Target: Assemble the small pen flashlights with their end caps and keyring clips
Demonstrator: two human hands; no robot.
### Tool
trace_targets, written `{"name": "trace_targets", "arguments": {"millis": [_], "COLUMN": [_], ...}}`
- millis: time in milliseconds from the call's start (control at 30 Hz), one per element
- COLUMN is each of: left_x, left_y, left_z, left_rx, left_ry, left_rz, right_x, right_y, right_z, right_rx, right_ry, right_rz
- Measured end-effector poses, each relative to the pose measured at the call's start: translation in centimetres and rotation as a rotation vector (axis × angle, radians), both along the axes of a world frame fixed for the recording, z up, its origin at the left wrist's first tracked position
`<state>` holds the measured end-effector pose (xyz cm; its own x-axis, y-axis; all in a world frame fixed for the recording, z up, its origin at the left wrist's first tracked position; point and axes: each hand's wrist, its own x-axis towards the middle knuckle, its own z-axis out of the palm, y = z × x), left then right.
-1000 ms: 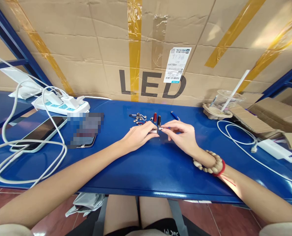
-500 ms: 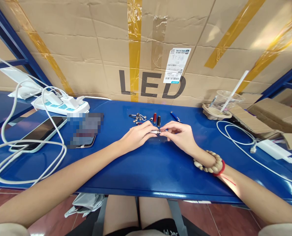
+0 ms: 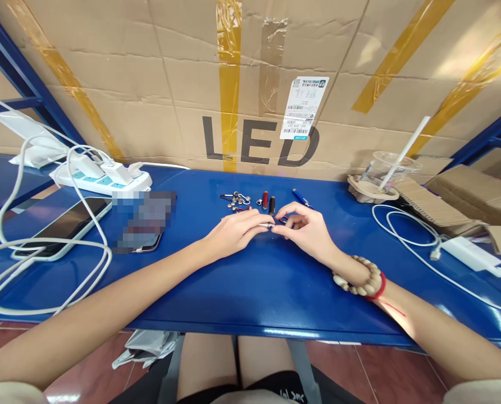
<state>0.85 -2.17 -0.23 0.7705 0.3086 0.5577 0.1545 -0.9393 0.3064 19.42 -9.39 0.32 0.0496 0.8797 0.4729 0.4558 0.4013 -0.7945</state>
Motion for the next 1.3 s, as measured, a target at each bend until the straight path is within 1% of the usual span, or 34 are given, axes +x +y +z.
{"name": "trace_targets", "arguments": {"millis": [67,200,267,333,400,533,633,733,867,1000,1133,1200,1300], "left_x": [0.1,0.2,0.2,0.2,0.2,0.2,0.2,0.3,0.2,0.1,-0.1,-0.1,-0.1], "left_y": [-0.1,0.0,0.1,0.1,0.1,0.1,0.1,0.2,0.1,-0.1,-0.2,-0.2,-0.1], "left_z": [0.1,0.0,-0.2,-0.3,-0.3,-0.3,-0.2,-0.2,-0.1,0.4,0.6,0.5,0.3], "left_rx": [0.008,0.018,0.024,0.042,0.062,0.083,0.101,0.099,0.044,-0.058,-0.153,-0.156,-0.104], "left_ry": [-0.008,-0.037,-0.039,-0.032,-0.012,0.032,0.030,0.021,0.036,0.054,0.065,0.072,0.075], "left_rz": [0.039,0.069,0.071,0.070,0.069,0.070,0.072,0.065,0.060,0.032,-0.001,-0.017,-0.025], "right_x": [0.1,0.4,0.6,0.9,1.1,1.3,1.3,1.4,1.4,1.1,0.9,0.7,0.5], "right_y": [-0.1,-0.1,-0.1,-0.1,-0.1,0.0,0.1,0.1,0.1,0.1,0.1,0.1,-0.1], "right_z": [0.1,0.5,0.6,0.7,0.6,0.5,0.2,0.0,-0.1,0.0,0.1,0.2,0.3], "right_rx": [0.113,0.337,0.401,0.428,0.425,0.348,0.308,0.303,0.306,0.312,0.279,0.258,0.251], "right_ry": [-0.081,-0.295,-0.364,-0.404,-0.419,-0.396,-0.355,-0.336,-0.329,-0.307,-0.293,-0.281,-0.276], "right_rz": [-0.027,-0.035,-0.049,-0.061,-0.047,-0.001,0.033,0.060,0.071,0.069,0.070,0.082,0.099]}}
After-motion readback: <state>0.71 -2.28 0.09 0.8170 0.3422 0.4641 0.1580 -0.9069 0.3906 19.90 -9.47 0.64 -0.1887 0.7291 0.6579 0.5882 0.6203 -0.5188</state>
